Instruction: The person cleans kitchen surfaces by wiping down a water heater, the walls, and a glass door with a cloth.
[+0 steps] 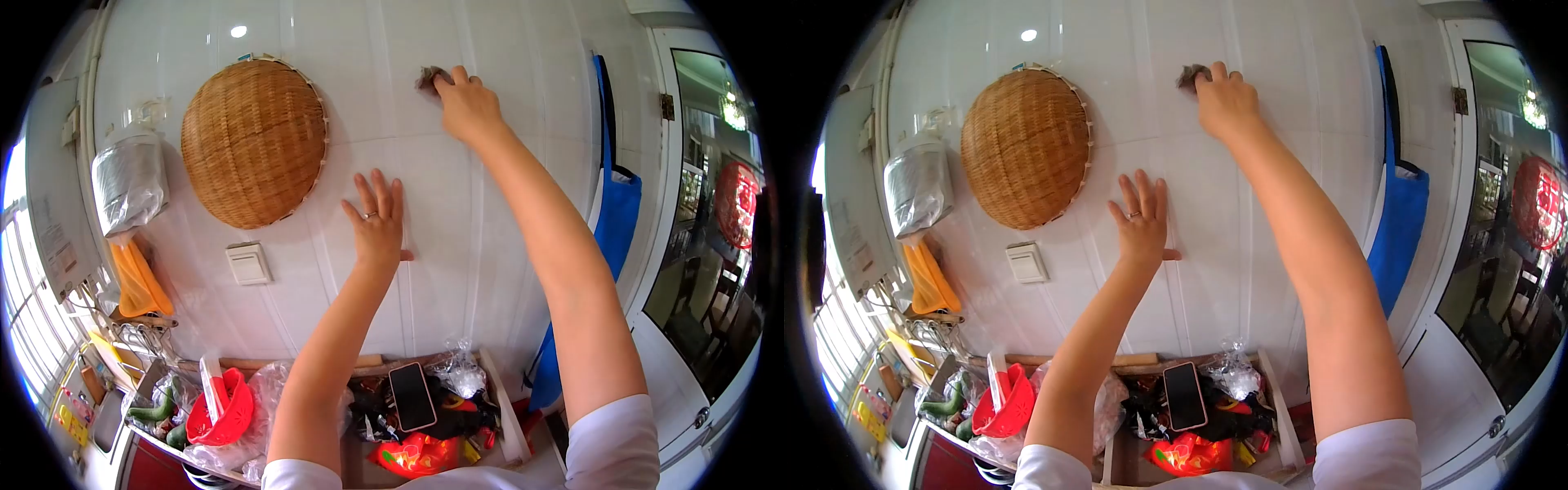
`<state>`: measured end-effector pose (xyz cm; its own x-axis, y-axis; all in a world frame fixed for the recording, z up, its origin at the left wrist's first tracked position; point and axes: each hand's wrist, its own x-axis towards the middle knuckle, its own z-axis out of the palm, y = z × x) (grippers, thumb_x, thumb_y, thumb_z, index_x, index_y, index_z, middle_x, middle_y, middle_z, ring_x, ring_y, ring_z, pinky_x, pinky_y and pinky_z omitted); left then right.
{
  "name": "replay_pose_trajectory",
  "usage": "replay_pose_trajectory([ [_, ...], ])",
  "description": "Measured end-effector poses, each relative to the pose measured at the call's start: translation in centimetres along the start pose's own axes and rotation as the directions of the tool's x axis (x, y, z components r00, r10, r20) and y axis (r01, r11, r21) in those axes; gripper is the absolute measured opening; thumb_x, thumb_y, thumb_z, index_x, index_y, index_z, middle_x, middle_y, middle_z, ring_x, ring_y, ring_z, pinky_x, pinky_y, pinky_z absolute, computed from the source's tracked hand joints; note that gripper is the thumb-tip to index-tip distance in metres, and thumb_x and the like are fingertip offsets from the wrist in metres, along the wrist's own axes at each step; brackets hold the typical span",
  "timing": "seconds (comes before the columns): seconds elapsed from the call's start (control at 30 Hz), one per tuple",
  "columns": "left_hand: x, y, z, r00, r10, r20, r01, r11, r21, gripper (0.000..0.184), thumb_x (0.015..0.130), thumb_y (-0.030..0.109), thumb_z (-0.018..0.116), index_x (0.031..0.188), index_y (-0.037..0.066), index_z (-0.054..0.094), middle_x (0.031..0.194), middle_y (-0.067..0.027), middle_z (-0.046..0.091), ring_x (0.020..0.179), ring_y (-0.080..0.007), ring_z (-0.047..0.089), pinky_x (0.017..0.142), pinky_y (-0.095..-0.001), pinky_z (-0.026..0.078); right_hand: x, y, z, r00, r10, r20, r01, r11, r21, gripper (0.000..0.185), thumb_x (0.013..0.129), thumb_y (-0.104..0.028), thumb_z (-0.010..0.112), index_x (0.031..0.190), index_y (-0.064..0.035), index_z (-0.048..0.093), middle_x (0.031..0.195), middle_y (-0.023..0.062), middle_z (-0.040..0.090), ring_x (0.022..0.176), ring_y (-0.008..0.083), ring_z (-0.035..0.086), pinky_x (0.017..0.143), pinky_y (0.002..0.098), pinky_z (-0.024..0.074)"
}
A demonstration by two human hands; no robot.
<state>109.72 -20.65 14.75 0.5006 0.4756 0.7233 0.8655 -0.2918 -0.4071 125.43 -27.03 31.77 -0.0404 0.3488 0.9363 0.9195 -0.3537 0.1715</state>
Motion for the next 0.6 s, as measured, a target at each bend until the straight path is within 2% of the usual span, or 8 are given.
replay_pose_trajectory([
  [0.2, 0.0, 0.1, -0.1, 1.000, -0.006, 0.008, 0.006, 1.000, -0.002, 0.143, 0.047, 0.074, 0.080, 0.157, 0.011, 0.014, 0.160, -0.0251, 0.006, 0.146, -0.0502, 0.012, 0.106, -0.0649, 0.034, 2.4, 0.0, -0.2, 0.997, 0.053, -0.053, -0.051, 0.998, 0.044, 0.027, 0.088, -0.012, 0.056, 0.114, -0.0069, 0.063, 0.119, 0.0130, 0.054, 0.102, 0.0339, 0.059, 0.079, 0.0433, 0.0559],
  [0.43, 0.0, 0.1, 0.9, 1.000, -0.010, -0.016, 0.010, 1.000, 0.004, 0.143, 0.047, 0.075, 0.080, 0.157, 0.012, 0.014, 0.161, -0.0239, 0.007, 0.146, -0.0490, 0.013, 0.106, -0.0646, 0.034, -1.1, -1.1, 0.7, 0.998, -0.061, -0.024, 0.062, 0.998, 0.031, 0.040, 0.088, -0.010, 0.055, 0.128, -0.0100, 0.059, 0.126, 0.0152, 0.049, 0.105, 0.0343, 0.058, 0.081, 0.0434, 0.0555],
  [0.5, 0.0, 0.0, 1.1, 0.998, 0.001, -0.064, -0.001, 1.000, -0.002, 0.143, 0.047, 0.076, 0.079, 0.157, 0.012, 0.015, 0.160, -0.0239, 0.007, 0.146, -0.0487, 0.014, 0.105, -0.0649, 0.034, -0.6, -1.0, 0.2, 0.997, 0.001, 0.073, -0.002, 1.000, 0.023, 0.053, 0.086, -0.005, 0.056, 0.138, -0.0135, 0.052, 0.129, 0.0114, 0.047, 0.109, 0.0313, 0.056, 0.087, 0.0425, 0.0535],
  [0.53, -0.2, 0.1, 1.0, 0.998, 0.007, -0.055, -0.007, 1.000, -0.003, 0.143, 0.047, 0.076, 0.079, 0.157, 0.012, 0.015, 0.160, -0.0239, 0.007, 0.146, -0.0487, 0.014, 0.105, -0.0649, 0.034, -0.3, -1.0, 0.1, 0.997, 0.003, 0.083, -0.005, 1.000, 0.025, 0.053, 0.086, -0.005, 0.056, 0.138, -0.0135, 0.052, 0.129, 0.0114, 0.047, 0.109, 0.0313, 0.056, 0.087, 0.0425, 0.0535],
  [0.6, -0.1, 0.0, 0.7, 0.999, -0.001, -0.048, 0.002, 1.000, 0.020, 0.142, 0.048, 0.077, 0.077, 0.157, 0.013, 0.013, 0.160, -0.0238, 0.007, 0.146, -0.0484, 0.013, 0.106, -0.0652, 0.033, 1.2, -0.7, -0.1, 0.999, 0.039, 0.024, -0.040, 0.998, 0.040, 0.052, 0.086, -0.004, 0.057, 0.136, -0.0125, 0.053, 0.131, 0.0118, 0.046, 0.110, 0.0312, 0.057, 0.087, 0.0424, 0.0536],
])
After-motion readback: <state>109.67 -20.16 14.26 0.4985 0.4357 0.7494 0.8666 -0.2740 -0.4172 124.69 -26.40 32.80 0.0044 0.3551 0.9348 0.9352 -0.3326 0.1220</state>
